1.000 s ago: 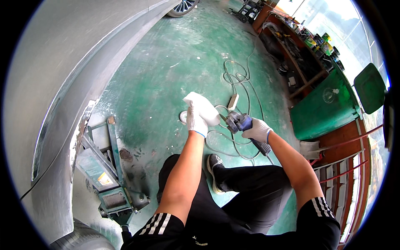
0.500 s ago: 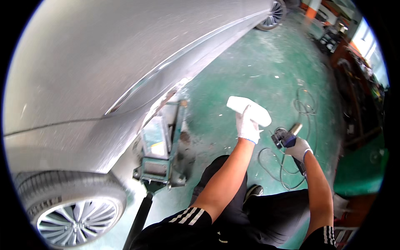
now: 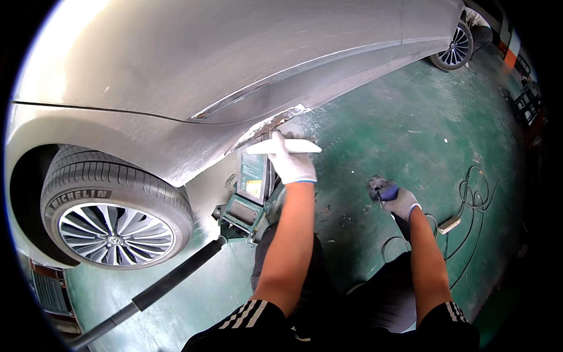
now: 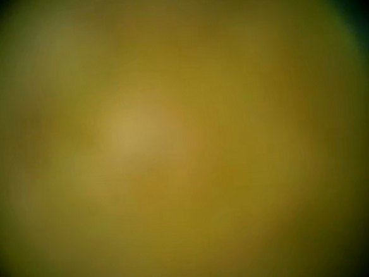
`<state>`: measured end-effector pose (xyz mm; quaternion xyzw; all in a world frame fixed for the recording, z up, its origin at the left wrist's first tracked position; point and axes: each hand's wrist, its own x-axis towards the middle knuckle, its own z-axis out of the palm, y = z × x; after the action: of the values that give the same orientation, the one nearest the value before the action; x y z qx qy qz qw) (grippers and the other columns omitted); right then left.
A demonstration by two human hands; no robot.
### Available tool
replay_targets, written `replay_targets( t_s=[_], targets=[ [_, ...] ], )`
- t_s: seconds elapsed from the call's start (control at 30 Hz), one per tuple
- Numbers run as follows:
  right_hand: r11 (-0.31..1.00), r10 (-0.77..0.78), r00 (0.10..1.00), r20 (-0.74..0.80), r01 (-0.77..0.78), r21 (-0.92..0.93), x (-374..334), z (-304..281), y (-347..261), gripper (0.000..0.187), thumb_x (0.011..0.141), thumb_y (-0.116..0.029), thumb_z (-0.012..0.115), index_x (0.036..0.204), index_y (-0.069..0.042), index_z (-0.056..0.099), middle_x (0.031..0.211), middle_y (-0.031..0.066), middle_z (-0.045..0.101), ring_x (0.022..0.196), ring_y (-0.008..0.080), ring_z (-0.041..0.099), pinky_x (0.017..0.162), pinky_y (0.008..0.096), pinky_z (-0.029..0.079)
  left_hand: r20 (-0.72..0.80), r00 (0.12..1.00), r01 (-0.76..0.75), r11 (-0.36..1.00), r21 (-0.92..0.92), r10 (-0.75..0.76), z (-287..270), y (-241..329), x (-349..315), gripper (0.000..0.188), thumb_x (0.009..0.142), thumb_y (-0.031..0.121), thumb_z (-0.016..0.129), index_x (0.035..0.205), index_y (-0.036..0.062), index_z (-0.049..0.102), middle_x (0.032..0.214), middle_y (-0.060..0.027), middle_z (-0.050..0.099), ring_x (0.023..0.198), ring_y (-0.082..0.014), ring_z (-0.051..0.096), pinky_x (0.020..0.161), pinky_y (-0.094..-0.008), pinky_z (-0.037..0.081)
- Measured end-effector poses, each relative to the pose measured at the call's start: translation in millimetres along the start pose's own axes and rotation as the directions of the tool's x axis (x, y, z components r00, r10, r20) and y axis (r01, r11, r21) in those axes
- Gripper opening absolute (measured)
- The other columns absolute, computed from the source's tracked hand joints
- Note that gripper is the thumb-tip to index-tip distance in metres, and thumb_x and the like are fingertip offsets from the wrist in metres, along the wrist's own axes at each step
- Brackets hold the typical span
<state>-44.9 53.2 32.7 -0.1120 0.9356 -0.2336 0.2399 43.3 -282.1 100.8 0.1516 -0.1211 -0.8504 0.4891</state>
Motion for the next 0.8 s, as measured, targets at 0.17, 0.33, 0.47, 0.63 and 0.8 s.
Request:
replay_targets(
  t_s=[0.17,0.33,0.47,0.63,0.8],
  targets=[
    [0.961,-0.184,0.956,0.228,0.224,-0.164,38,14,-30,0.054,0.065,-0.035,0.077,0.101,0.004,0.077,0.096,0.0275,0.076,0.095,0.0413,0.074,0.087,0.0462,0.058,0.021,0.978,-0.210,0.977,0.047,0.209,7,5,57,0.058,0.094,0.047,0.080,0.136,0.0165,0.055,0.129,-0.0070,0.064,0.115,-0.0227,0.063,0.106,-0.0435,0.049],
    [0.918,-0.261,0.886,0.382,0.350,-0.186,53,19,-46,0.055,0.064,-0.036,0.077,0.103,0.004,0.077,0.099,0.0275,0.076,0.097,0.0399,0.075,0.087,0.0439,0.059,0.003,0.996,-0.086,0.982,0.169,0.086,25,8,59,0.056,0.101,0.047,0.071,0.139,0.0136,0.048,0.131,-0.0150,0.063,0.118,-0.0333,0.066,0.105,-0.0560,0.056],
    [0.898,-0.323,0.833,0.449,0.420,-0.132,58,26,-52,0.058,0.064,-0.038,0.078,0.105,0.004,0.078,0.102,0.0278,0.076,0.098,0.0389,0.075,0.087,0.0436,0.059,0.123,0.990,-0.073,0.997,-0.002,0.072,9,9,64,0.081,0.092,0.048,0.080,0.147,0.0037,0.041,0.149,-0.0228,0.050,0.140,-0.0437,0.051,0.114,-0.0683,0.048],
    [0.857,-0.374,0.790,0.485,0.494,-0.144,67,32,-68,0.060,0.063,-0.039,0.080,0.105,0.003,0.078,0.105,0.0259,0.076,0.099,0.0379,0.075,0.089,0.0434,0.059,0.252,0.964,-0.076,0.997,-0.029,0.081,-8,11,83,0.076,0.094,0.040,0.080,0.148,0.0030,0.040,0.151,-0.0245,0.049,0.140,-0.0471,0.050,0.117,-0.0714,0.044],
    [0.829,-0.376,0.757,0.534,0.533,-0.171,66,49,-96,0.059,0.063,-0.039,0.081,0.104,0.003,0.078,0.104,0.0256,0.077,0.099,0.0376,0.075,0.089,0.0425,0.059,0.286,0.951,-0.130,0.991,0.024,0.118,-18,13,87,0.065,0.098,0.029,0.077,0.147,0.0026,0.044,0.147,-0.0245,0.053,0.140,-0.0479,0.049,0.120,-0.0727,0.039]
  ],
)
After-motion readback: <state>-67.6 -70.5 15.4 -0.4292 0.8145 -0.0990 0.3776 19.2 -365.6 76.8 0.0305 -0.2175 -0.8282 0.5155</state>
